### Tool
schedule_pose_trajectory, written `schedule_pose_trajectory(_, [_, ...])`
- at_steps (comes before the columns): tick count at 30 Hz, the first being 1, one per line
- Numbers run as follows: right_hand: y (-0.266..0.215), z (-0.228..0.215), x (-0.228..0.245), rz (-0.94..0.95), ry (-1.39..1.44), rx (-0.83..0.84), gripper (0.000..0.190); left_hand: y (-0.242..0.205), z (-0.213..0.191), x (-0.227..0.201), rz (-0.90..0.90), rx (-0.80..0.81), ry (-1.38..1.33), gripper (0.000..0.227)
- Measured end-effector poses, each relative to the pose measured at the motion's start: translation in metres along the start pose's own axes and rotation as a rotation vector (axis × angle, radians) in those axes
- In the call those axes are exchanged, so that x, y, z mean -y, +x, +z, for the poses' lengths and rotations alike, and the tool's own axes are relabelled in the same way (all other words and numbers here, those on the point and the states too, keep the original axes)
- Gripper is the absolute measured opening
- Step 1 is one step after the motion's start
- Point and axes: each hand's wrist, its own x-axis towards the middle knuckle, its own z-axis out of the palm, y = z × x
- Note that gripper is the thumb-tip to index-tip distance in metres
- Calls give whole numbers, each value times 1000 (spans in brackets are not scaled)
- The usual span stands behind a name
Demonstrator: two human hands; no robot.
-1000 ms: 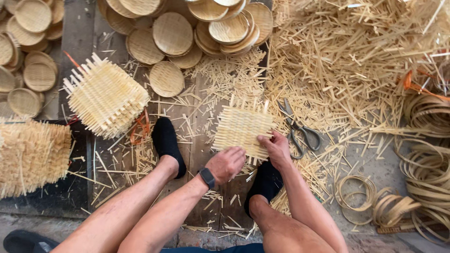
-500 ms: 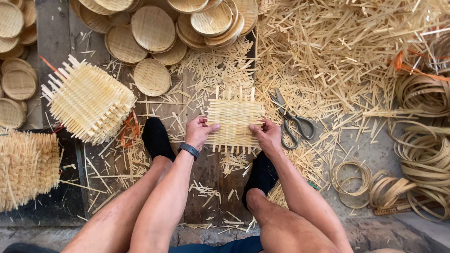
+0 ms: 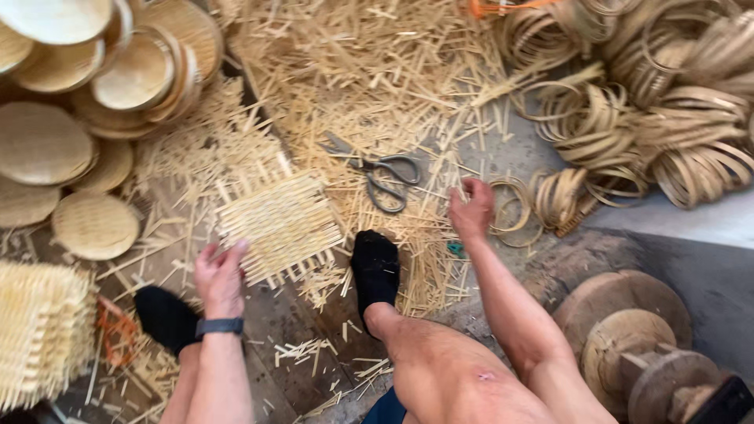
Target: The person assembles bamboo containers by hand and using shears. The person weaves thin bamboo strips into a rectangular lattice, places a circular bamboo base on top, and uses shears to trim the overlapping strips along the base's perimeter.
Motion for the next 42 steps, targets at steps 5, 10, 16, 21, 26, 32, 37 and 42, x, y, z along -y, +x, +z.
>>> schedule_pose_trajectory(5, [-4,-82,-59,-1,-481,331,46,-5,-11,-22,-17,-26,-96,68])
schedule_pose_trajectory(10, [-26,-96,-83,-158,-507,336,14,-10,-16,-36,19,-64,-59,56])
schedule_pose_trajectory(16, [-14,-62,-43,-473,-359,219,12,-11,-14,-37,120,-95,-94,52])
schedule_pose_trajectory(21, [20,-51,3,-503,-285,224,35,-16,-14,-42,144,-119,-44,52])
schedule_pose_trajectory(26, [42,-45,-12,-138,-173,133,59,-20,-20,-47,158,-162,12,51])
schedule_pose_trajectory(32, [86,-12,-64,284,-151,269,37,-16,-19,-38,150,-166,22,50])
schedule_pose_trajectory(37, [106,7,-52,168,-258,142,18,-21,-14,-44,178,-191,39,49])
schedule_pose_trajectory(42, [120,-46,43,246,215,96,22,-59,17,-98,602,-290,325,32])
